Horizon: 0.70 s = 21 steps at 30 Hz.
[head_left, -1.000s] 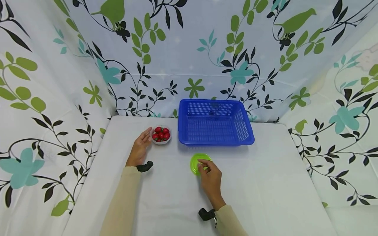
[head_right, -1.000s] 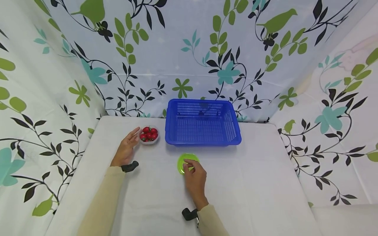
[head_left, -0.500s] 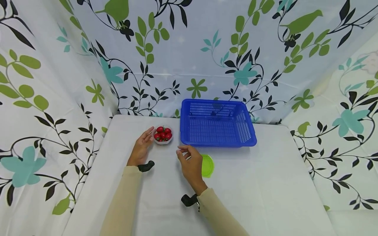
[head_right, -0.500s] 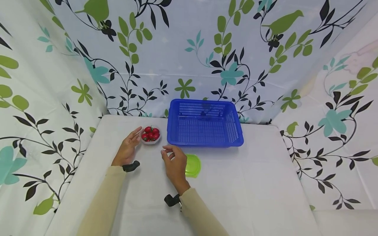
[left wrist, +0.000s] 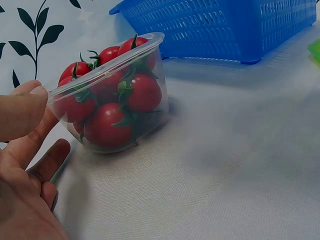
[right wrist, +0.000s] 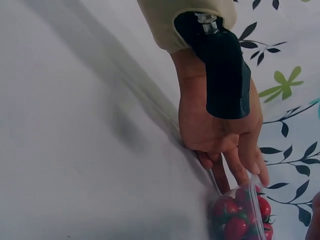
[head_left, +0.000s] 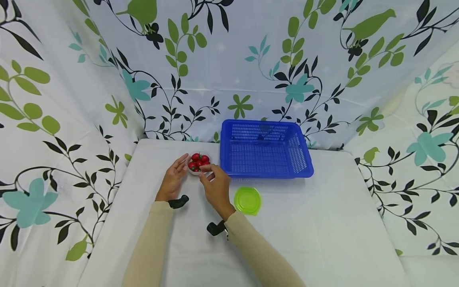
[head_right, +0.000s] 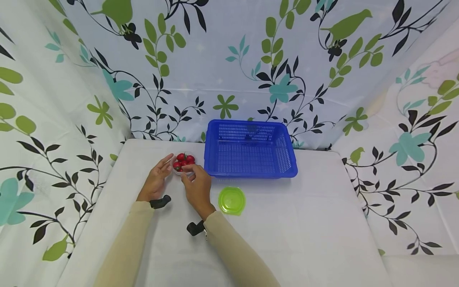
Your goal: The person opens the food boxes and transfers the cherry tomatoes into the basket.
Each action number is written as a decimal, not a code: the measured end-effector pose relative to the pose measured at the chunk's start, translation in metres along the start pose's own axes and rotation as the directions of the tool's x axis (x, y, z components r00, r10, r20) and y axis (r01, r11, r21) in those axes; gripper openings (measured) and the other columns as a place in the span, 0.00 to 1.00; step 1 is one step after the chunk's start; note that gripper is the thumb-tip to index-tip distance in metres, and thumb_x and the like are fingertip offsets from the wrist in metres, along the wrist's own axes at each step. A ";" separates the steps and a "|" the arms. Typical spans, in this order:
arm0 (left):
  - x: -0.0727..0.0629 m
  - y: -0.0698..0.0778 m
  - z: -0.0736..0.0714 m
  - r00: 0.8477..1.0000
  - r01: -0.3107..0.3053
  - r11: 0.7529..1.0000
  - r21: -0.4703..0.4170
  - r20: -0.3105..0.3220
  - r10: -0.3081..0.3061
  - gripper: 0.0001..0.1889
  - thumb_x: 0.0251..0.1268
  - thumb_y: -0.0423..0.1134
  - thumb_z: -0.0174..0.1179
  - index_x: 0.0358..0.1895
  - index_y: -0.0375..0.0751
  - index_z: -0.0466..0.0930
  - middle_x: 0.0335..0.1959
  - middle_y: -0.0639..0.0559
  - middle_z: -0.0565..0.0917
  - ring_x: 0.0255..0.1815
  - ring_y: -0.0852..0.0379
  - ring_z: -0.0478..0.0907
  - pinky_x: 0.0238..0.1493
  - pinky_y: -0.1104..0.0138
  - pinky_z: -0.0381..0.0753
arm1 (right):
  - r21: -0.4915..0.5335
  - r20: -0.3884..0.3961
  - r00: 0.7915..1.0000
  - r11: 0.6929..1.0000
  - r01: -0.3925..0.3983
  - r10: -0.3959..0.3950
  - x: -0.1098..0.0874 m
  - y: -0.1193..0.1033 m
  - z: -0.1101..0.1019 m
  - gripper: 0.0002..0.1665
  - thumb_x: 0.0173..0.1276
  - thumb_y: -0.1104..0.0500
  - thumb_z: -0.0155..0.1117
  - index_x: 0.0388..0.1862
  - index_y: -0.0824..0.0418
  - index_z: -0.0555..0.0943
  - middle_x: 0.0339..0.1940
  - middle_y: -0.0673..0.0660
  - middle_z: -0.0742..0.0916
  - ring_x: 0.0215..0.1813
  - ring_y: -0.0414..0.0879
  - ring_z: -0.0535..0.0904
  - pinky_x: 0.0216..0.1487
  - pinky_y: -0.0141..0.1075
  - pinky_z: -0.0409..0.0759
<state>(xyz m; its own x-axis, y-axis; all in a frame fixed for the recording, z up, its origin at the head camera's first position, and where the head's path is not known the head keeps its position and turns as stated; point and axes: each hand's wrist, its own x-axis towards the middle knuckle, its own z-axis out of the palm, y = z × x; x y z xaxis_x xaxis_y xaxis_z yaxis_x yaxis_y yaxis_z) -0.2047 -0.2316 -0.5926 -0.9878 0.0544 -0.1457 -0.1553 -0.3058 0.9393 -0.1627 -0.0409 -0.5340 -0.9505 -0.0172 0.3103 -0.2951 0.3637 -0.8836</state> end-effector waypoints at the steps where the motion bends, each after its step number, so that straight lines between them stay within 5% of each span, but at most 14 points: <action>1: 0.001 -0.001 -0.001 1.000 -0.008 1.000 0.002 0.004 0.008 0.30 0.85 0.29 0.49 0.85 0.45 0.59 0.87 0.45 0.60 0.89 0.53 0.52 0.90 0.54 0.40 | -0.005 0.002 1.000 1.000 0.000 0.000 0.002 0.001 0.003 0.12 0.71 0.62 0.75 0.52 0.55 0.89 0.47 0.50 0.92 0.35 0.44 0.83 0.37 0.29 0.82; 14: 0.002 -0.001 -0.003 1.000 0.016 1.000 0.024 -0.020 -0.016 0.30 0.84 0.31 0.53 0.84 0.50 0.64 0.86 0.48 0.64 0.88 0.55 0.56 0.90 0.54 0.43 | -0.085 0.022 0.999 0.995 -0.042 0.044 0.025 0.014 0.034 0.12 0.70 0.61 0.76 0.51 0.55 0.88 0.47 0.51 0.91 0.36 0.39 0.79 0.38 0.26 0.81; 21: 0.002 -0.001 -0.003 0.999 0.041 0.998 0.039 -0.030 -0.040 0.30 0.84 0.33 0.53 0.83 0.53 0.64 0.86 0.49 0.63 0.89 0.53 0.55 0.90 0.52 0.43 | -0.220 0.034 0.999 0.975 -0.009 0.017 0.034 0.023 0.046 0.12 0.70 0.60 0.77 0.51 0.53 0.88 0.47 0.50 0.91 0.36 0.41 0.81 0.40 0.29 0.81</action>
<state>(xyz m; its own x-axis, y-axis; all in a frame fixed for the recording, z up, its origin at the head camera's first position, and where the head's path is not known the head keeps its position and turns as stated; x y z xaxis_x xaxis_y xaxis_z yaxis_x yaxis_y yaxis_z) -0.2060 -0.2342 -0.5951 -0.9806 0.0378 -0.1923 -0.1953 -0.2663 0.9439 -0.2065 -0.0756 -0.5602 -0.9581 -0.0429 0.2833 -0.2579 0.5598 -0.7874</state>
